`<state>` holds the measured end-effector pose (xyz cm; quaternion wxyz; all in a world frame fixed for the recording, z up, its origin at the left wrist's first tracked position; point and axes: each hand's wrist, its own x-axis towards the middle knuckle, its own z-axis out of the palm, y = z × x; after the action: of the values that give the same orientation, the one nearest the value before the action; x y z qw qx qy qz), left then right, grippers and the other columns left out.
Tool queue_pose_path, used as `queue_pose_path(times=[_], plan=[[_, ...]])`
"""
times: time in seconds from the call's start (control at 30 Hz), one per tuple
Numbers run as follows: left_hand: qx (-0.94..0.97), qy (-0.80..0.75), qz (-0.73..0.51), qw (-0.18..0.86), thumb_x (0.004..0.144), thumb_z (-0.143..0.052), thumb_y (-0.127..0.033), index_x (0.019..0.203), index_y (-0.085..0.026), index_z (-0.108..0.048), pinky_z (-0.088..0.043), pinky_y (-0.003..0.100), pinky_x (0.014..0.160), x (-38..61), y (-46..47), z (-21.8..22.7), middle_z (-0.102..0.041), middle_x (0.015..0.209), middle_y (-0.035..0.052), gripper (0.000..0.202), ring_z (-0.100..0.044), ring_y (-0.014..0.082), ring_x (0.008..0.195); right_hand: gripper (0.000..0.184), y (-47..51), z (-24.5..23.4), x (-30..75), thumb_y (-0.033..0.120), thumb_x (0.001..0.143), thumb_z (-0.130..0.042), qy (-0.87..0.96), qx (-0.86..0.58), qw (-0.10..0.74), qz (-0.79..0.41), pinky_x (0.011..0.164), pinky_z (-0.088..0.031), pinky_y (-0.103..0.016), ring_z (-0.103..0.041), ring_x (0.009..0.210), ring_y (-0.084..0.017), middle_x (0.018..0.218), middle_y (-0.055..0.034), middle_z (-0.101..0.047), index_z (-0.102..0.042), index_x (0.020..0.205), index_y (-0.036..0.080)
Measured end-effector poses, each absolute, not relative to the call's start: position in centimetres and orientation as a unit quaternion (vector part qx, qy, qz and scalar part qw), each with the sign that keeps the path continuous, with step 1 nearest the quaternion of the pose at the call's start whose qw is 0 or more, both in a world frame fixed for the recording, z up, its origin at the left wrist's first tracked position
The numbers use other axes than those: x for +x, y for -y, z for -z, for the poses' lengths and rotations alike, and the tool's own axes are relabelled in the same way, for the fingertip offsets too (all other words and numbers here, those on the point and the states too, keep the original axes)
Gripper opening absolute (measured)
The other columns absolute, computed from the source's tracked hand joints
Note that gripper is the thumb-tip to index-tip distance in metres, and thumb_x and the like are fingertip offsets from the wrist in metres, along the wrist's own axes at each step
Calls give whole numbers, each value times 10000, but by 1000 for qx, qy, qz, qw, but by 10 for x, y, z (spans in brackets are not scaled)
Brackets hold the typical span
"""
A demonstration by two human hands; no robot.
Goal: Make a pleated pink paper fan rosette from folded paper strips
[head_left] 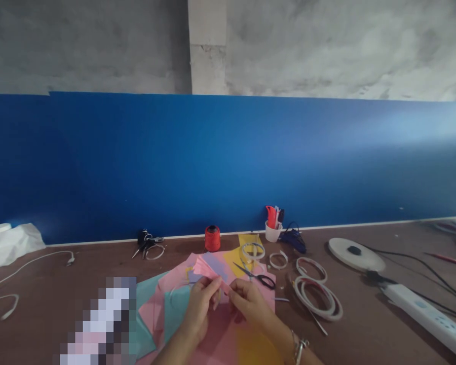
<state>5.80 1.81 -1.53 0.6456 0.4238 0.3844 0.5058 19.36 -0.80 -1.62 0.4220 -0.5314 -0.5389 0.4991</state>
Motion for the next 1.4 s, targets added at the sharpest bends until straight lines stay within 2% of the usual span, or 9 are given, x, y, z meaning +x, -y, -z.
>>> queue_pose_path(times=[0.23,0.43,0.6,0.7,0.87,1.07,1.2,1.3,1.4], plan=[[459,-406,-472,635,575,-766,-451,492,-146,-559,-273,215,435,58,-15,12,-463,416,-42,378,-386,74,413,300,6,15,200,443,735,-606,600,-519,478,-376,545,-380,-235,-509,584,-125,607,-4,-584,-634,668,151],[406,-344,-459,711,561,-804,-351,757,-168,-622,-310,183,451,62,-6,13,-546,562,-60,325,-452,69,466,410,6,11,195,553,647,-685,497,-500,564,-430,479,-326,-226,-432,521,-95,614,7,-518,-637,600,148],[441,-352,-414,714,583,-771,-442,749,-159,-606,-331,205,483,66,-5,15,-601,593,-21,367,-498,99,493,348,10,10,190,486,629,-727,408,-443,574,-555,419,-272,-201,-370,398,-60,485,62,-473,-605,681,164],[495,-366,-426,663,580,-754,-431,636,-150,-607,-373,230,548,68,-6,15,-603,578,-5,323,-521,126,548,306,10,12,189,413,596,-742,371,-418,571,-601,401,-278,-197,-387,373,-62,468,61,-492,-550,618,175],[584,-404,-451,541,650,-629,-270,516,-171,-565,-371,235,545,71,-1,14,-572,509,-12,178,-500,139,542,271,10,15,187,351,600,-718,340,-420,587,-603,409,-283,-185,-397,401,-61,458,62,-477,-509,573,179],[598,-402,-415,556,630,-581,-243,484,-189,-514,-371,237,518,74,4,6,-558,482,-9,170,-493,139,503,296,7,25,181,379,568,-700,320,-441,589,-597,355,-199,-187,-324,342,-48,402,82,-417,-474,539,190],[608,-400,-410,549,673,-581,-280,506,-193,-494,-345,228,502,73,3,4,-491,470,-33,207,-445,121,485,301,6,23,184,388,578,-702,315,-431,589,-606,375,-240,-189,-338,356,-54,414,84,-416,-476,554,191],[625,-409,-461,478,739,-579,-329,512,-198,-460,-317,219,501,65,0,4,-393,484,-57,288,-393,108,494,276,8,12,192,371,592,-711,315,-422,589,-613,438,-308,-190,-416,441,-69,485,60,-479,-516,590,176],[579,-440,-576,374,745,-611,-324,742,-201,-565,-348,213,535,55,-7,4,-402,556,-71,131,-406,109,514,253,11,3,198,346,600,-697,326,-419,576,-622,455,-301,-192,-420,468,-71,494,51,-480,-523,566,166]])
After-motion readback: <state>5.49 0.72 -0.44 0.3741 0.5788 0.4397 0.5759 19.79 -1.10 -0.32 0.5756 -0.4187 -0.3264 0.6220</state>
